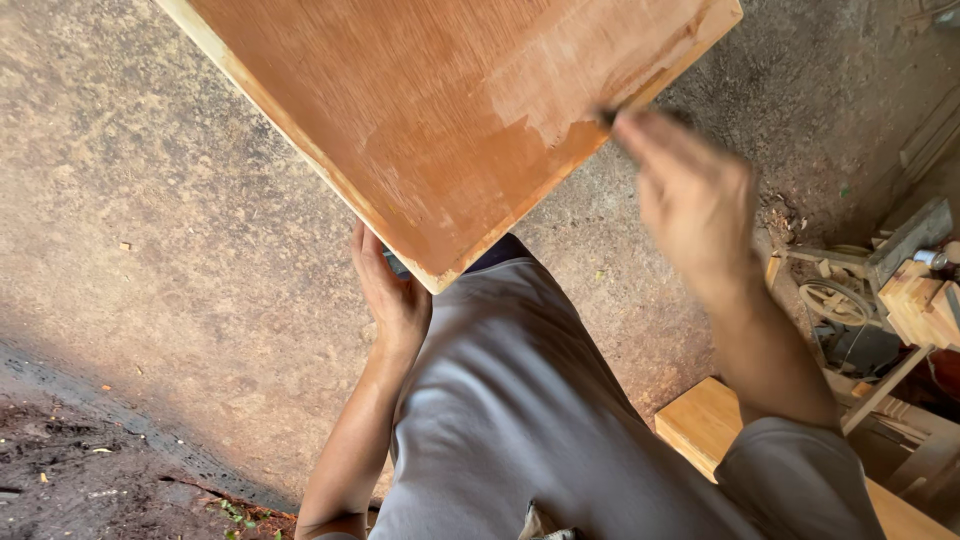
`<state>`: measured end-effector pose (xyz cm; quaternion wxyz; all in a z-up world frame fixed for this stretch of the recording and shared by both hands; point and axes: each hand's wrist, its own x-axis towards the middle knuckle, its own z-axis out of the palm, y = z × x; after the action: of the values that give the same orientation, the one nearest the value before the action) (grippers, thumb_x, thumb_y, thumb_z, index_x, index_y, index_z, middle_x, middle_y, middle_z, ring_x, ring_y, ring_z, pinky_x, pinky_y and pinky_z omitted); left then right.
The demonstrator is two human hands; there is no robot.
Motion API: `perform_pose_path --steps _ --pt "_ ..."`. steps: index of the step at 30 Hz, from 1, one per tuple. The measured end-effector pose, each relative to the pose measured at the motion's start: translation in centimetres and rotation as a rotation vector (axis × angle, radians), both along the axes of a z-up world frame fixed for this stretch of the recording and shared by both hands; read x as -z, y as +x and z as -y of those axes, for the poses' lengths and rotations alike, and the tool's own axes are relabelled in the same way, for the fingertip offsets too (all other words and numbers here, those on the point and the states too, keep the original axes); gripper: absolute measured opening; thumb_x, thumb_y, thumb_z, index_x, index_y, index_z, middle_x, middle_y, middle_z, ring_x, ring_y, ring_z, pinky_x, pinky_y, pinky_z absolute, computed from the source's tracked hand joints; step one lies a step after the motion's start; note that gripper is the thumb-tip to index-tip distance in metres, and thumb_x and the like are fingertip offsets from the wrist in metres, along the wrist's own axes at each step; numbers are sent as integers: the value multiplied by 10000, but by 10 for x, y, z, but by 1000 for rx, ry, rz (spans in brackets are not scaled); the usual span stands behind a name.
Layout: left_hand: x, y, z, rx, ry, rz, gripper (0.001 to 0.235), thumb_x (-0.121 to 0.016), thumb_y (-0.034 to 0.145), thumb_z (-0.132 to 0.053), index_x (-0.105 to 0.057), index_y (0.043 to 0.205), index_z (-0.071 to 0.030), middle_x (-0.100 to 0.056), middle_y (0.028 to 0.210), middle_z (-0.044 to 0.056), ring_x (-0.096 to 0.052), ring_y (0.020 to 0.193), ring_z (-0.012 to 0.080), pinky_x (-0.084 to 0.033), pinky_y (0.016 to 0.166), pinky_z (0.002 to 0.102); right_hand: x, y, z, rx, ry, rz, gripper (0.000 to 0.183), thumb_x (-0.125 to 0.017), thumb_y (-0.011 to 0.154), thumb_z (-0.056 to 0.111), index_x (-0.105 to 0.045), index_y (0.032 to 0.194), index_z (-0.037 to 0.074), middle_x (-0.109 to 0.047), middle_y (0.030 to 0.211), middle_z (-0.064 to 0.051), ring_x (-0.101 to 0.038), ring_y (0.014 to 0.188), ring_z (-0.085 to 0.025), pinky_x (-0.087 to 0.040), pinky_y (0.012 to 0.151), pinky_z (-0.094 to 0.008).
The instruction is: The person applies a dark wood stain to a wooden board using a putty knife to scoop the stain and a sanding block to spread it evenly across the surface. The person repeatedly scoops stain from a can and rubs it into the wood, working on different sections of the board.
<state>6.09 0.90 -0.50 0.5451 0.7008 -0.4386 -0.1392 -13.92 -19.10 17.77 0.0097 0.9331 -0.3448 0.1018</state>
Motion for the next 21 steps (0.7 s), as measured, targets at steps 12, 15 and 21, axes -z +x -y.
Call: perform_pose_path --steps 12,15,21 --pt "2 2 -1 4 25 -16 756 -751 931 29 -308 1543 16 -400 1561 272 -428 1457 436 -381 1228 508 -15 15 -65 -283 189 61 334 -612 945 -80 -664 1251 45 -739 1131 -192 -756 921 -281 -646 733 -355" --pt "5 -1 -3 -6 13 -10 745 -747 933 30 -314 1539 13 -401 1568 273 -428 1461 439 -379 1228 509 -5 -14 -45 -58 266 306 307 -598 975 -82 -668 1259 10 -761 1159 -232 -804 914 -258 -629 603 -311" --pt "16 -5 1 -24 -15 -10 722 -764 961 -25 -329 1536 7 -408 1565 254 -438 1457 415 -403 1213 501 83 -43 -21 406 340 1028 288 -646 1039 25 -637 1324 -18 -704 1191 -187 -727 1049 -238 -652 864 -357"
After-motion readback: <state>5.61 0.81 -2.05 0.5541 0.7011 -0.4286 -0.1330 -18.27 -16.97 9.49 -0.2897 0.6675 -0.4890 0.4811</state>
